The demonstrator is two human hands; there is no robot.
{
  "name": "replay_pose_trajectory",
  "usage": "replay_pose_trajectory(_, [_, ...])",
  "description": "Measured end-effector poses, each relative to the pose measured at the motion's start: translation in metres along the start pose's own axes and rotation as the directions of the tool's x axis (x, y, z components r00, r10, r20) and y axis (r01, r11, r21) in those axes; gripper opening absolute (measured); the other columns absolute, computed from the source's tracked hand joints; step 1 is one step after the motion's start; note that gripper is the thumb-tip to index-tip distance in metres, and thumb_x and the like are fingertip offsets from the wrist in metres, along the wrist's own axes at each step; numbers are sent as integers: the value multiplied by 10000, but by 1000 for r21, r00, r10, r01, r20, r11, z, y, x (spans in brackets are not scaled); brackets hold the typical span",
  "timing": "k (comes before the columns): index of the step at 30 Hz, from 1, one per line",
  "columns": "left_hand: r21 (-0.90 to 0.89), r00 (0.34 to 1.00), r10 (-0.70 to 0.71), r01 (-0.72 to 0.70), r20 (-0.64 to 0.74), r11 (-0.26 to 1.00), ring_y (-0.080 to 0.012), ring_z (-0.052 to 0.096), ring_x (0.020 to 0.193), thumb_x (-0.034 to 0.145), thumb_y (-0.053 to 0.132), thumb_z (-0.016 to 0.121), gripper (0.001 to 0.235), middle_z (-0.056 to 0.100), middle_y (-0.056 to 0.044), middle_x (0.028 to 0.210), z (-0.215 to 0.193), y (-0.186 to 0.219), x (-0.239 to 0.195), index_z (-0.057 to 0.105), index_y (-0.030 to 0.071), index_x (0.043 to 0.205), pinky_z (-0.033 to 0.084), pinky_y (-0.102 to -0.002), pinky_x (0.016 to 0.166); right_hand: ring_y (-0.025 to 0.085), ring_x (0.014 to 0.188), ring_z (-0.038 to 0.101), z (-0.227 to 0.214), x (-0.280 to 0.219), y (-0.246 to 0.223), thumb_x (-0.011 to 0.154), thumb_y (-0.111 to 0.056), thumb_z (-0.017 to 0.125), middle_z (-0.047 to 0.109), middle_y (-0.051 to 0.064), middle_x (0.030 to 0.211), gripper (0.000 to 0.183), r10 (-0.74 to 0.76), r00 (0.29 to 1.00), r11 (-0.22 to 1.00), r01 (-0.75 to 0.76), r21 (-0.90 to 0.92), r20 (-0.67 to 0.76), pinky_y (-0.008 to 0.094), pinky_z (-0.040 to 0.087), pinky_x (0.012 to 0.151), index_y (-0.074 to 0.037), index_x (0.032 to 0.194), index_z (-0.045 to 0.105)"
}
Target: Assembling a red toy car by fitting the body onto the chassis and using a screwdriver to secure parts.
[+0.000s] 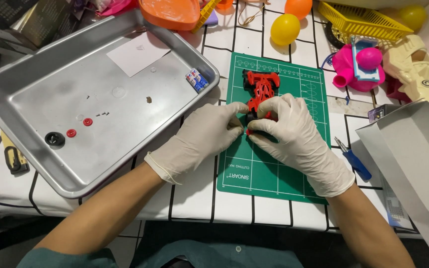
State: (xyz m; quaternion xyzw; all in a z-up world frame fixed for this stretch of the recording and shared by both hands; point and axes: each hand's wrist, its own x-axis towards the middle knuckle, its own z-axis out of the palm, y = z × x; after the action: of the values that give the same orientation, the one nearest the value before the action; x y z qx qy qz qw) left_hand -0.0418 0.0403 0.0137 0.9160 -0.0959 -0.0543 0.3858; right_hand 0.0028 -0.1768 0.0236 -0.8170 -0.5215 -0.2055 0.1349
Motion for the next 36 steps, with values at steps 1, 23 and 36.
replay_pose_trajectory(1, [-2,1000,-2,2,1,1000,-229,770,993,895,180,694,445,810,11,990,1,-1,0,630,223,1333,608,-422,816,248,919,561,0,0,-1,848,-194,846,554,4,1066,168,0,1000,1000,0,-8,6,411,432,797,-206,961,723])
replay_pose_trajectory(23, [-102,1000,-14,14,5,995,-248,777,978,898,138,690,479,808,-46,991,-1,4,-3,611,162,1369,601,-433,834,246,962,582,-1,5,-3,824,-230,858,574,3,1080,188,3,997,995,3,-96,71,421,429,836,-214,954,724])
replay_pose_trajectory(36, [99,982,97,-82,-160,992,-290,779,881,928,184,649,307,801,-44,912,-34,16,-26,698,150,1230,606,-454,736,270,970,584,-14,2,2,825,-345,883,592,33,1116,277,-52,998,996,49,-77,-30,440,408,830,-207,993,711])
